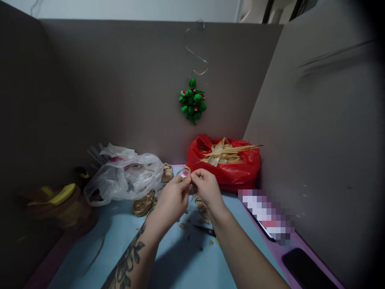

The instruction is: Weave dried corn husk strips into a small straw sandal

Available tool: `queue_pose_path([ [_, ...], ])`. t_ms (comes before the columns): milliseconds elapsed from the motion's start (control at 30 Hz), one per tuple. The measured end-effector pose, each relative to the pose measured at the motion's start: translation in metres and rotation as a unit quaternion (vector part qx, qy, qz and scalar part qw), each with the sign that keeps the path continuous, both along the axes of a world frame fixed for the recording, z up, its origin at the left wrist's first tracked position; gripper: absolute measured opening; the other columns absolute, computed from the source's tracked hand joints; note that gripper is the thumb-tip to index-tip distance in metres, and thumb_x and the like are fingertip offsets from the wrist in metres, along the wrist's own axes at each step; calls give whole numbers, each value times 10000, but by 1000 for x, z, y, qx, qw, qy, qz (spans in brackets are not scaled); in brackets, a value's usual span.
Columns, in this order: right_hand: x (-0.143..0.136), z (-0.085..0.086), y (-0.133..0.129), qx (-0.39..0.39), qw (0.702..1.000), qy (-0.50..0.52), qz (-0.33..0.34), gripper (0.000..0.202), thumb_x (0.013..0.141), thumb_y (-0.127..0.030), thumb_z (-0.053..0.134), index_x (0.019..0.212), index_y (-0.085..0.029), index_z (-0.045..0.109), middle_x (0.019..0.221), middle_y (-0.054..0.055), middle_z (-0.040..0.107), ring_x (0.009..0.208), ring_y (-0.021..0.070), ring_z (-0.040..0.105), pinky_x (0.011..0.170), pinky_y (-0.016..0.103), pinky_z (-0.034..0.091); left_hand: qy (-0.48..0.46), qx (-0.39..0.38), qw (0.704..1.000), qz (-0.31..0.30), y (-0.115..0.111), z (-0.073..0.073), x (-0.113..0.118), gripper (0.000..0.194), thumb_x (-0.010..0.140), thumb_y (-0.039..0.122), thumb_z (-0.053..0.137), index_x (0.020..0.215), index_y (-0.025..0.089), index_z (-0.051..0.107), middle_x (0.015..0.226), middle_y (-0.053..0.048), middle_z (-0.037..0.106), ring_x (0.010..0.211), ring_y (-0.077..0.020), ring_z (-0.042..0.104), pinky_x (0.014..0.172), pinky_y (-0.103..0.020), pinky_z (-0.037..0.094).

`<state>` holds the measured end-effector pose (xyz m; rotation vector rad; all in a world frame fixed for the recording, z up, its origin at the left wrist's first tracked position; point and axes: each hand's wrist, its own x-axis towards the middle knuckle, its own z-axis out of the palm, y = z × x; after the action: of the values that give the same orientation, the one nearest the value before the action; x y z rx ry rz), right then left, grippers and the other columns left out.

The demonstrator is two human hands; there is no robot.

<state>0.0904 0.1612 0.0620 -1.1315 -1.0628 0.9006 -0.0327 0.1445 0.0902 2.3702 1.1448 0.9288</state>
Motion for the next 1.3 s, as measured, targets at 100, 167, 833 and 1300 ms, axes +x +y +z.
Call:
queue_pose_path([
  [100, 0, 2, 1, 1, 1000, 25, 9, 148, 669, -301, 584, 622, -179, 515, 529, -52, 470, 482, 95, 416, 455, 212, 319, 48, 18, 999, 13, -4, 5, -2, 389, 810, 61, 433, 1126, 157, 637, 902, -114, 606, 784, -189, 551, 697, -299, 444],
  [167, 0, 4, 0, 5, 999, 30, 18, 155, 664, -302, 592, 619, -184, 502, 518, -57, 464, 475, 91, 409, 453, 210, 313, 32, 24, 999, 14, -1, 4, -4, 384, 812, 60, 428, 1098, 176, 656, 880, -101, 601, 787, -185, 552, 706, -298, 444],
  [833, 13, 16, -10, 39, 964, -251, 77, 83, 782, -221, 481, 728, -191, 536, 638, -23, 551, 600, 125, 493, 559, 223, 362, -190, -192, 963, -15, 19, -3, -9, 165, 797, 270, 513, 685, 155, 551, 612, 20, 515, 575, -107, 464, 532, -204, 359],
  [1300, 22, 23, -11, 18, 979, -129, 154, 107, 756, -268, 555, 743, -166, 583, 667, -10, 577, 619, 123, 518, 577, 236, 405, -279, -255, 924, -49, 21, -11, -3, 207, 824, 326, 500, 693, 179, 439, 526, 74, 402, 451, -64, 337, 447, -177, 275],
])
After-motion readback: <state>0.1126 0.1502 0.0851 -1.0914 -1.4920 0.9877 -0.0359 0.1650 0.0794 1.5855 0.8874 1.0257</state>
